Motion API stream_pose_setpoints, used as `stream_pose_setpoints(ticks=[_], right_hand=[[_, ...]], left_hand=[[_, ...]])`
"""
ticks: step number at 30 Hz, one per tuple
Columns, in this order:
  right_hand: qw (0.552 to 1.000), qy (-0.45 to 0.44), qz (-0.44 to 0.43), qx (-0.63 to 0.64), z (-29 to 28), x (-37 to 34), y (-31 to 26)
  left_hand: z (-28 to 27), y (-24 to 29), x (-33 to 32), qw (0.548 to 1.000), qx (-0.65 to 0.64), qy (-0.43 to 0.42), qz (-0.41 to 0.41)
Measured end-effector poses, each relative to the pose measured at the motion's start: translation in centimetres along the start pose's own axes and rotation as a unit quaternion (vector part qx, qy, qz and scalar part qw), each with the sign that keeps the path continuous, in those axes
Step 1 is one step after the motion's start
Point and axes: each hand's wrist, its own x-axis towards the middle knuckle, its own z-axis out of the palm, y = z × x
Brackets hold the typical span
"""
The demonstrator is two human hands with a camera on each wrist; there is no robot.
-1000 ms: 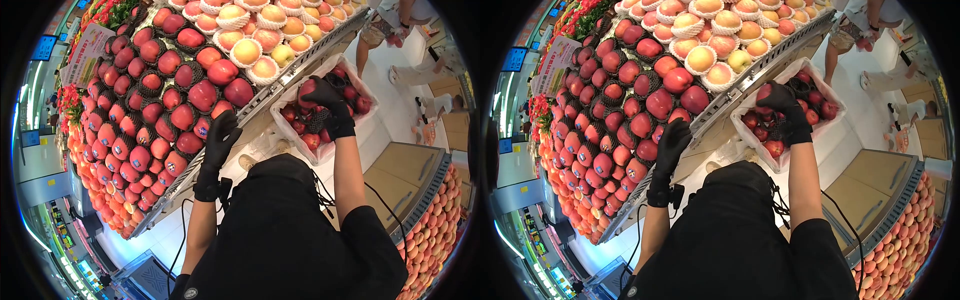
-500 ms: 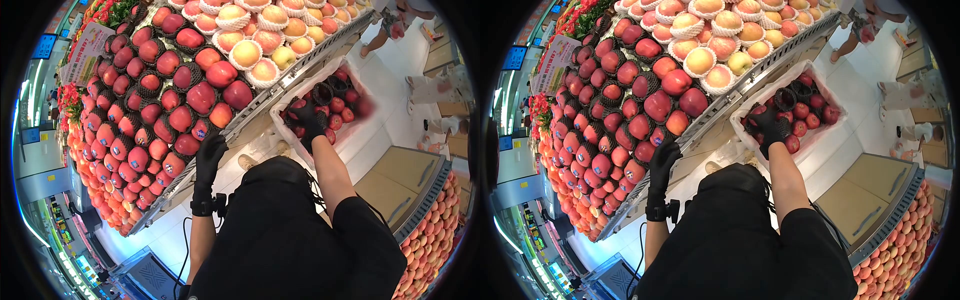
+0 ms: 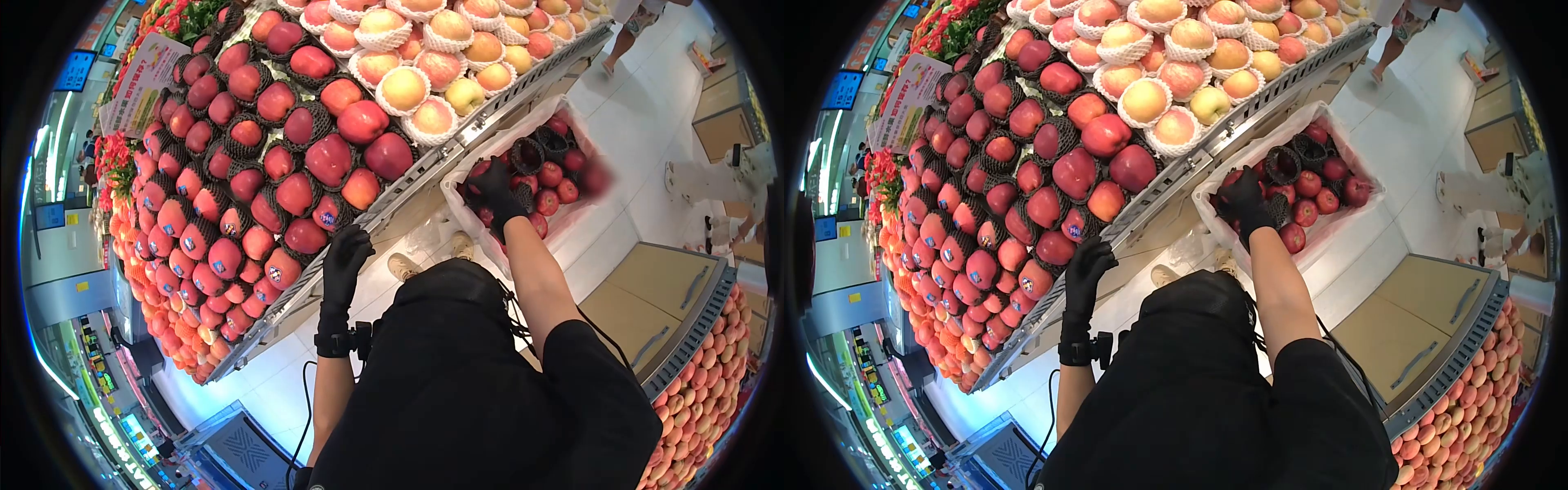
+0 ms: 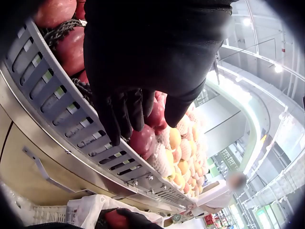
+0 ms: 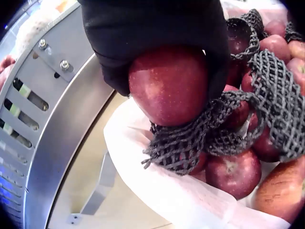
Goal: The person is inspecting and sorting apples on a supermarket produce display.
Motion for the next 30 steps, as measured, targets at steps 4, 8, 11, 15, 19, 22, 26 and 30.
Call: stream_pose_setpoints(ticks=[4, 8, 11, 15, 19, 22, 26, 30], right_hand=[[0.984, -0.102, 0.058, 0.131, -1.4, 2.2, 0.6], [0.926, -0.198, 0.171, 0.273, 0.5, 3.5, 2.7], [0.890, -0.187, 0.215, 0.357, 1.4, 2.2, 2.5], [0.913, -0.153, 0.191, 0.326, 3.2, 3.8, 4.4], [0.917, -0.164, 0.138, 0.335, 3.6, 3.8, 5.2], [0.928, -0.152, 0.051, 0.337, 4.3, 4.1, 6.4], [0.938, -0.079, -0.111, 0.319, 5.4, 5.0, 8.1], [0.942, -0.002, 0.055, 0.331, 4.3, 7.1, 7.9]], left_hand=[[-0.5, -0.2, -0.1, 1.000, -0.008, -0.001, 0.002], [-0.3, -0.1, -0.3, 1.000, -0.016, -0.005, -0.007], [-0.2, 0.1, -0.5, 1.000, -0.015, -0.003, -0.016], [-0.6, -0.2, -0.4, 1.000, -0.013, 0.002, -0.014], [-1.1, -0.3, -0.4, 1.000, -0.019, 0.004, -0.013], [-1.2, -0.6, -0.2, 1.000, -0.022, 0.001, -0.014], [-1.4, -0.6, -0.1, 1.000, -0.011, 0.003, -0.012], [-2.0, -0.3, 0.2, 1.000, -0.003, 0.020, -0.004]])
